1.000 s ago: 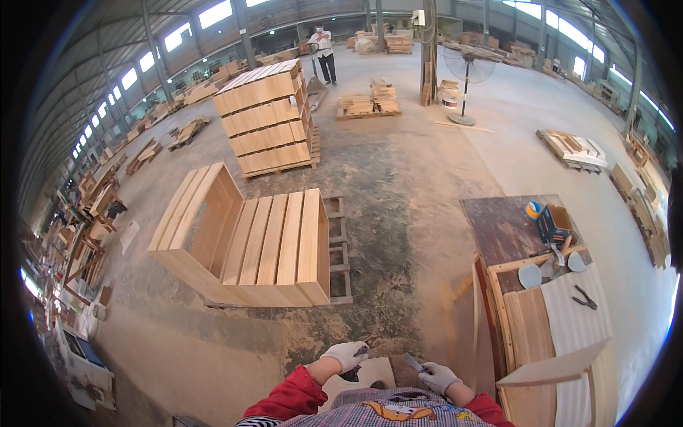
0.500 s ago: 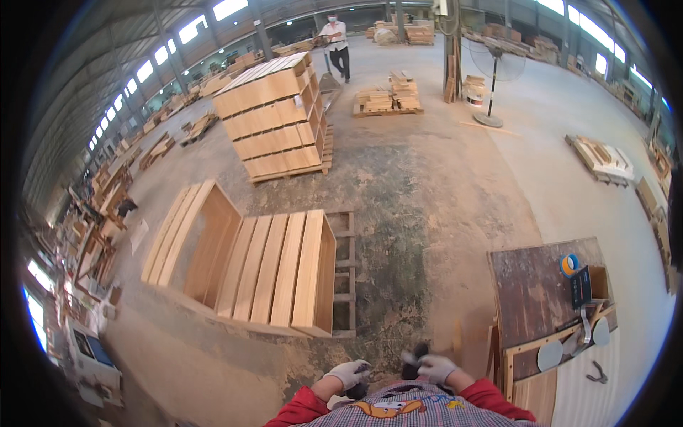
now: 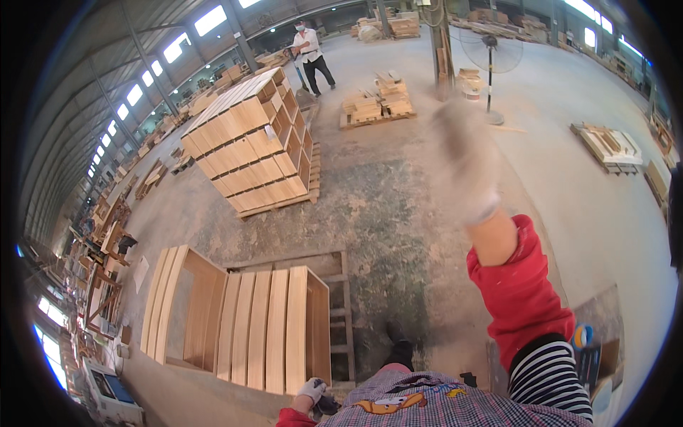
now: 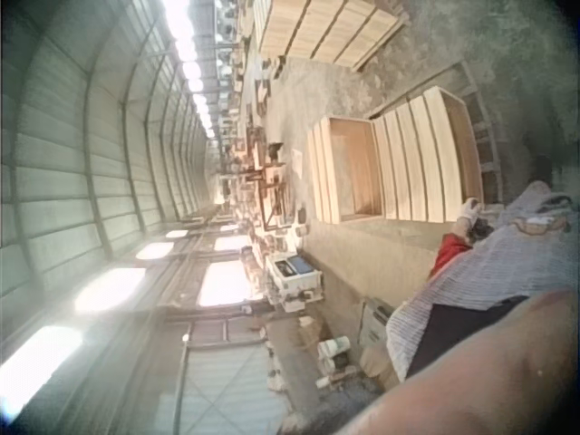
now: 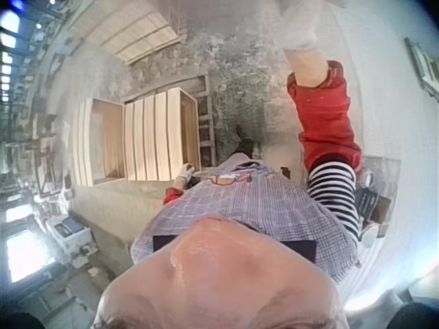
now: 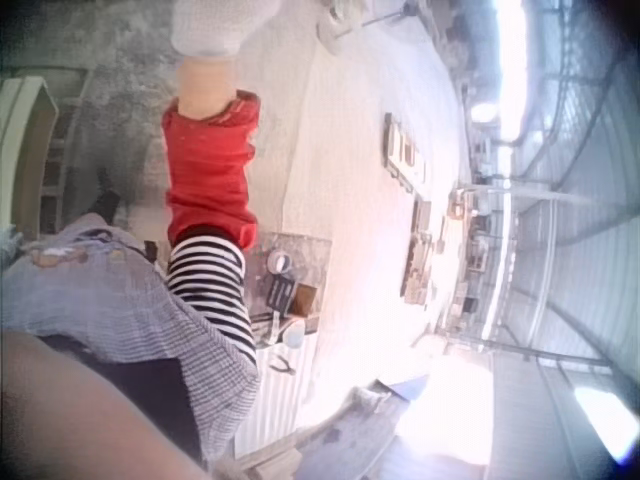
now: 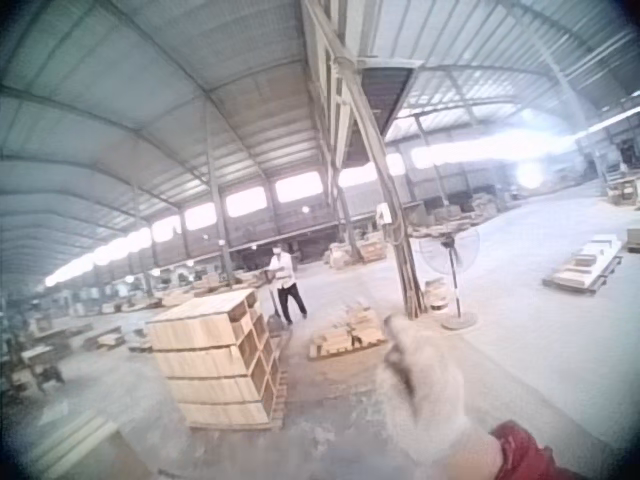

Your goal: The person uses a hammer to tap and secure wooden pieces together, then assembles a wooden drawer frame by fitting side panels and a bottom sheet. They use a chisel to smooth edges and remove excess material from the assembled structure.

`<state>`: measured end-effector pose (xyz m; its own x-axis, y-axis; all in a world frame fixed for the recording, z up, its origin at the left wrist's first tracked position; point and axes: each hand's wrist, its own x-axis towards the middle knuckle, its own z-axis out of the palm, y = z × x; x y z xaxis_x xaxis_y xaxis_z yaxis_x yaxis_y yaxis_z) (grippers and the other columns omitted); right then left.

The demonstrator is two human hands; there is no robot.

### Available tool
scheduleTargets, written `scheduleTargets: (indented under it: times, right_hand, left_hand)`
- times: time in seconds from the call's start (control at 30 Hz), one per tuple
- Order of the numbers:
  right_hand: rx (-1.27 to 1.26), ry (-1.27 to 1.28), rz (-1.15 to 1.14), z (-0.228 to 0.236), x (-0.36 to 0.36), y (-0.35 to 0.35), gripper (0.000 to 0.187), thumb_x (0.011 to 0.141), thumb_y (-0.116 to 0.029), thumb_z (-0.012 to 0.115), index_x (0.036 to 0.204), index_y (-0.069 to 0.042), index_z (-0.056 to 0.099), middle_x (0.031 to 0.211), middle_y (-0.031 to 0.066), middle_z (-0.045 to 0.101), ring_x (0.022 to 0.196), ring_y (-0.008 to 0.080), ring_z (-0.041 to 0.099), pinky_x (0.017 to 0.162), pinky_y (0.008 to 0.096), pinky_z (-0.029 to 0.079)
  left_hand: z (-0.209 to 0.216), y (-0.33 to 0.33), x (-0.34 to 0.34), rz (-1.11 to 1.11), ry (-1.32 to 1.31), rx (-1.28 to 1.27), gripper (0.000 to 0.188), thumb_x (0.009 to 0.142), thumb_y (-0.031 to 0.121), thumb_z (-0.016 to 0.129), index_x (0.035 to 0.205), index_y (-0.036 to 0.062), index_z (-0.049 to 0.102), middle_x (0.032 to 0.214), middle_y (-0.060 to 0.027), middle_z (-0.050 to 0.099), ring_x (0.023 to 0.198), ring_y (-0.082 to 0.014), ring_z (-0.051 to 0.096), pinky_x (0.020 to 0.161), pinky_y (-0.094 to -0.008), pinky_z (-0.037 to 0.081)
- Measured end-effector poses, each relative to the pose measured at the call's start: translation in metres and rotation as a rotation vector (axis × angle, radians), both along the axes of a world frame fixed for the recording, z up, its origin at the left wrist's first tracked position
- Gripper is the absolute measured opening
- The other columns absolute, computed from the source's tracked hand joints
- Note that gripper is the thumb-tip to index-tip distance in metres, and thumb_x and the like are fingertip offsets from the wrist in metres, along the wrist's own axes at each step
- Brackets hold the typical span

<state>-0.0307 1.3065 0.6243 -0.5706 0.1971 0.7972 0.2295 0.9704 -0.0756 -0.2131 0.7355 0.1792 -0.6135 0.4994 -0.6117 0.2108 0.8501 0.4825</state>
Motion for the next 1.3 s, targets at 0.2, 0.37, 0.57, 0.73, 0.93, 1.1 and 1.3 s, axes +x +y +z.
scheduleTargets:
  times: [0.2,0.37,0.57,0.73,0.93,1.1,1.3]
  right_hand:
    - [0.312,-0.656,0.499,-0.004,-0.101,0.007,0.038,0.085,-0.009,0.054,0.123,-0.013,0.056,0.091,0.0087,0.059,0.074,0.0260,0.063,0.061,0.0354,0.054]
    - [-0.387,-0.779,0.295,-0.150,-0.119,0.127,0.043,0.090,-0.019,0.055,0.132,-0.016,0.051,0.089,0.0111,0.061,0.079,0.0294,0.065,0.063,0.0385,0.053]
    - [-1.129,-0.334,-0.144,-0.351,-0.032,0.300,0.046,0.086,-0.015,0.059,0.131,-0.012,0.052,0.098,0.0147,0.067,0.089,0.0279,0.066,0.076,0.0359,0.053]
    - [-1.660,-0.332,-0.543,-0.364,-0.070,0.447,0.051,0.085,-0.009,0.059,0.134,-0.011,0.045,0.078,0.0051,0.055,0.057,0.0160,0.054,0.052,0.0266,0.046]
    - [-1.217,-0.422,0.211,-0.296,-0.257,0.619,0.046,0.084,-0.007,0.056,0.130,-0.006,0.049,0.078,0.0047,0.047,0.072,0.0176,0.050,0.069,0.0310,0.045]
    - [-0.931,-0.279,0.415,-0.160,-0.469,0.699,0.051,0.086,-0.011,0.057,0.135,-0.005,0.046,0.092,0.0137,0.058,0.084,0.0283,0.059,0.081,0.0347,0.049]
    - [-1.035,-0.352,0.627,-0.139,-0.636,0.780,0.053,0.088,-0.015,0.059,0.138,-0.003,0.045,0.107,0.0174,0.064,0.099,0.0311,0.064,0.089,0.0364,0.049]
  left_hand:
    - [-0.015,0.157,-0.097,0.005,-0.092,-0.009,0.038,0.089,0.041,0.063,0.114,0.0122,0.066,0.108,-0.0152,0.070,0.105,-0.0310,0.065,0.090,-0.0394,0.051]
    - [0.089,0.431,-0.188,-0.316,0.118,0.161,0.045,0.091,0.043,0.058,0.120,0.0091,0.059,0.112,-0.0223,0.066,0.108,-0.0391,0.061,0.091,-0.0444,0.048]
    - [0.127,0.675,-0.251,-0.480,0.099,0.397,0.041,0.093,0.039,0.057,0.123,0.0106,0.056,0.115,-0.0204,0.065,0.110,-0.0390,0.060,0.093,-0.0432,0.047]
    - [0.072,0.772,-0.303,-0.355,-0.011,0.234,0.038,0.093,0.038,0.057,0.121,0.0112,0.058,0.110,-0.0214,0.066,0.106,-0.0404,0.061,0.088,-0.0441,0.049]
    - [0.017,0.767,-0.370,-0.197,0.045,-0.005,0.046,0.089,0.045,0.055,0.107,0.0041,0.065,0.104,-0.0250,0.066,0.102,-0.0414,0.063,0.086,-0.0456,0.049]
    - [-0.067,0.697,-0.408,-0.095,-0.037,-0.213,0.046,0.086,0.044,0.060,0.104,0.0026,0.069,0.106,-0.0231,0.068,0.101,-0.0408,0.064,0.087,-0.0444,0.050]
    - [-0.078,0.834,-0.491,0.178,-0.195,-0.237,0.044,0.085,0.042,0.062,0.105,0.0033,0.069,0.106,-0.0231,0.068,0.102,-0.0402,0.064,0.087,-0.0438,0.050]
